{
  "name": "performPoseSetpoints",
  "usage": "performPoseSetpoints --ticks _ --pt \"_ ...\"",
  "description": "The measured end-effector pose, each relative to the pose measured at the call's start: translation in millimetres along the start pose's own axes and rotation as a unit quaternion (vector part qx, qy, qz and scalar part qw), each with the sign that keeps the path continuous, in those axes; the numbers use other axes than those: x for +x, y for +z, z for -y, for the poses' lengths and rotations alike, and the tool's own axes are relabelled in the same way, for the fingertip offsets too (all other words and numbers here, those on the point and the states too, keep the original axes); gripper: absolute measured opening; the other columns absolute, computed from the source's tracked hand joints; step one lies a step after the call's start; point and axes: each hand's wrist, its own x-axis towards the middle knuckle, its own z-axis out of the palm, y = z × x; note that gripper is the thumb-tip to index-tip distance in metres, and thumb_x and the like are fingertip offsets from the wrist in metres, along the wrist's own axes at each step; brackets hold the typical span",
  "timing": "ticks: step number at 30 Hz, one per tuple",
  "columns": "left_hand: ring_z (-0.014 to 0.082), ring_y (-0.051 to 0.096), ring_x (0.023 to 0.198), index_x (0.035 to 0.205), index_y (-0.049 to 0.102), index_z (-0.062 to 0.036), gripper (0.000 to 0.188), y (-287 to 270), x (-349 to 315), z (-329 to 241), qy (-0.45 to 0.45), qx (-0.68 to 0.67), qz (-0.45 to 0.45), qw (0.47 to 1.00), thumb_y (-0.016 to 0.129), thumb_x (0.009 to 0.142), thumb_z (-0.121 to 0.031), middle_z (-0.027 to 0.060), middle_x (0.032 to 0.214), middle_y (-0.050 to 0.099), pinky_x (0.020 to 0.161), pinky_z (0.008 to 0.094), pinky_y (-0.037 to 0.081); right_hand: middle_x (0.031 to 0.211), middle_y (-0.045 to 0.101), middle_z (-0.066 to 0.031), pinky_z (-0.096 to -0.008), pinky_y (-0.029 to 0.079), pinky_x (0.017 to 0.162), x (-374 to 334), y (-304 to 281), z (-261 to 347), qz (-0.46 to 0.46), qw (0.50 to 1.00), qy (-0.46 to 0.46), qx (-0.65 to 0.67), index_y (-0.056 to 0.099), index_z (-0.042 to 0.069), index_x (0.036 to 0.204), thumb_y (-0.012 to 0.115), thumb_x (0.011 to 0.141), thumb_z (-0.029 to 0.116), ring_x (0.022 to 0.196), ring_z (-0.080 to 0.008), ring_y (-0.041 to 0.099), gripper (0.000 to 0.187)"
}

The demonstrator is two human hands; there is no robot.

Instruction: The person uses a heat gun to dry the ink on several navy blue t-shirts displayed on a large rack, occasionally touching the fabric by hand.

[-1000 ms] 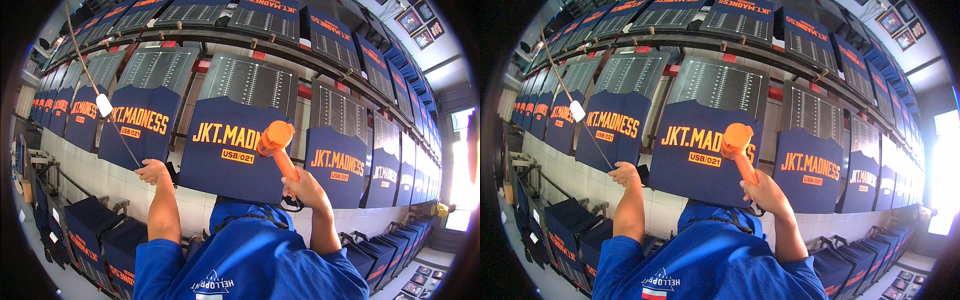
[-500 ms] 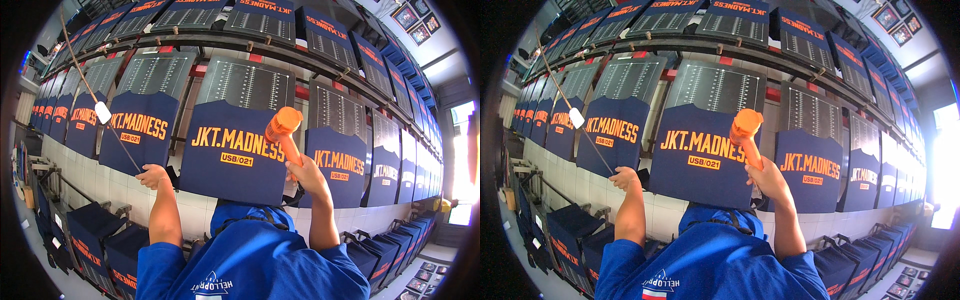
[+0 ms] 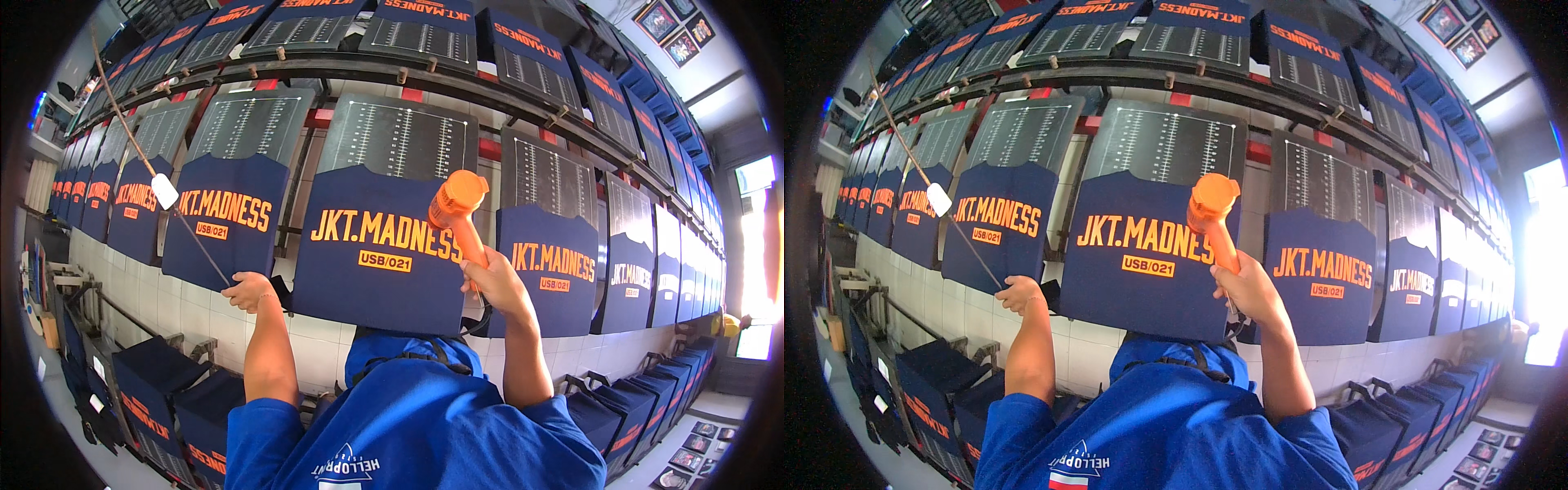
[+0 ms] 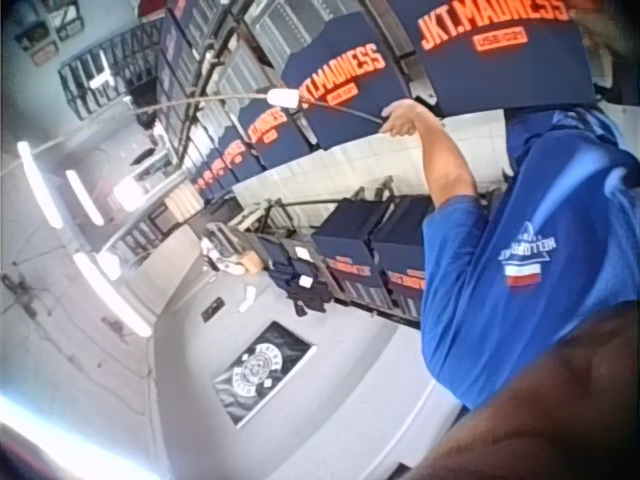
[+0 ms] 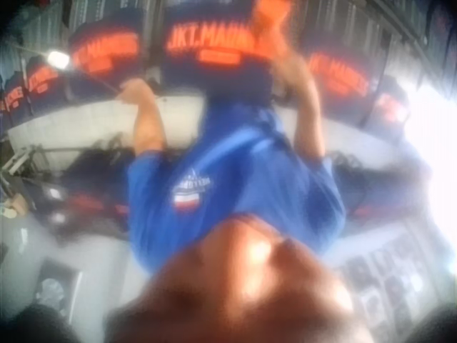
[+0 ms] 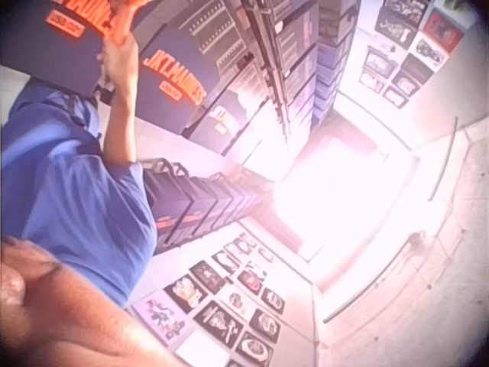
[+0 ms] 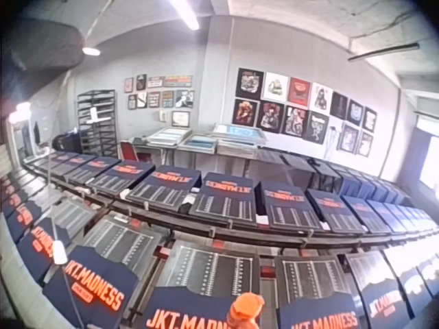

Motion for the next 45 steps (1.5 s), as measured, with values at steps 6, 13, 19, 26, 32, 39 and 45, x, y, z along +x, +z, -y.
performPoseSetpoints --ticks 6,13,19,26,32,39,45 --pt "0.0406 0.060 0.116 0.147 0.034 -0.0032 0.060 0 -2 0 0.007 -0.005 -0.010 1.000 0.039 0.102 -0.043 0.0230 0.128 0.053 0.095 0.0520 0.050 0.075 0.060 -0.0024 -0.0250 0.048 0.055 -7 1 3 0.002 1.000 0.009 -0.024 0.058 -0.004 0.111 0.063 0.094 0.023 0.064 -0.0094 0.062 0.032" --pt "0.0407 0.060 0.115 0.146 0.034 -0.0020 0.060 -2 -2 2 0.009 -0.010 0.005 1.000 0.038 0.103 -0.043 0.0232 0.128 0.053 0.095 0.0521 0.050 0.074 0.061 -0.0036 -0.0255 0.048 0.055 -27 -3 -6 0.024 0.997 0.033 -0.058 0.058 -0.005 0.110 0.063 0.093 0.023 0.062 -0.0097 0.061 0.033" --pt "0.0405 0.060 0.115 0.145 0.034 -0.0016 0.059 -7 -8 0 0.011 -0.012 -0.001 1.000 0.038 0.103 -0.043 0.0234 0.127 0.053 0.095 0.0522 0.051 0.074 0.061 -0.0033 -0.0250 0.046 0.053 -36 -2 -11 0.031 0.997 0.038 -0.052 0.058 -0.004 0.108 0.063 0.093 0.023 0.060 -0.0091 0.060 0.031" --pt "0.0403 0.061 0.114 0.146 0.033 -0.0017 0.060 -6 -7 0 0.010 -0.008 -0.005 1.000 0.038 0.103 -0.043 0.0231 0.125 0.053 0.093 0.0518 0.051 0.074 0.061 -0.0032 -0.0243 0.047 0.055 -41 -3 -13 0.023 0.999 0.029 -0.034 0.059 -0.003 0.108 0.064 0.092 0.022 0.062 -0.0093 0.061 0.030" --pt "0.0402 0.061 0.114 0.146 0.033 -0.0018 0.061 0 -2 3 0.015 -0.010 -0.010 1.000 0.039 0.102 -0.044 0.0231 0.125 0.054 0.092 0.0521 0.051 0.076 0.061 -0.0026 -0.0232 0.048 0.056 -50 -11 -13 0.015 0.997 0.050 -0.050 0.059 -0.003 0.111 0.063 0.092 0.019 0.063 -0.0084 0.061 0.029" --pt "0.0401 0.061 0.114 0.146 0.034 -0.0022 0.060 1 -2 3 0.018 -0.007 -0.007 1.000 0.039 0.102 -0.044 0.0230 0.126 0.053 0.091 0.0529 0.052 0.078 0.062 -0.0021 -0.0242 0.050 0.054 -60 -20 -18 -0.011 0.996 0.071 -0.053 0.058 -0.001 0.107 0.063 0.093 0.019 0.062 -0.0078 0.060 0.026" --pt "0.0402 0.060 0.116 0.146 0.033 -0.0019 0.060 2 1 3 0.016 -0.007 -0.004 1.000 0.038 0.103 -0.043 0.0235 0.128 0.052 0.092 0.0529 0.052 0.075 0.061 -0.0016 -0.0237 0.047 0.055 -51 -16 -19 0.005 0.999 0.041 -0.008 0.058 -0.001 0.107 0.062 0.094 0.017 0.061 -0.0072 0.058 0.022"
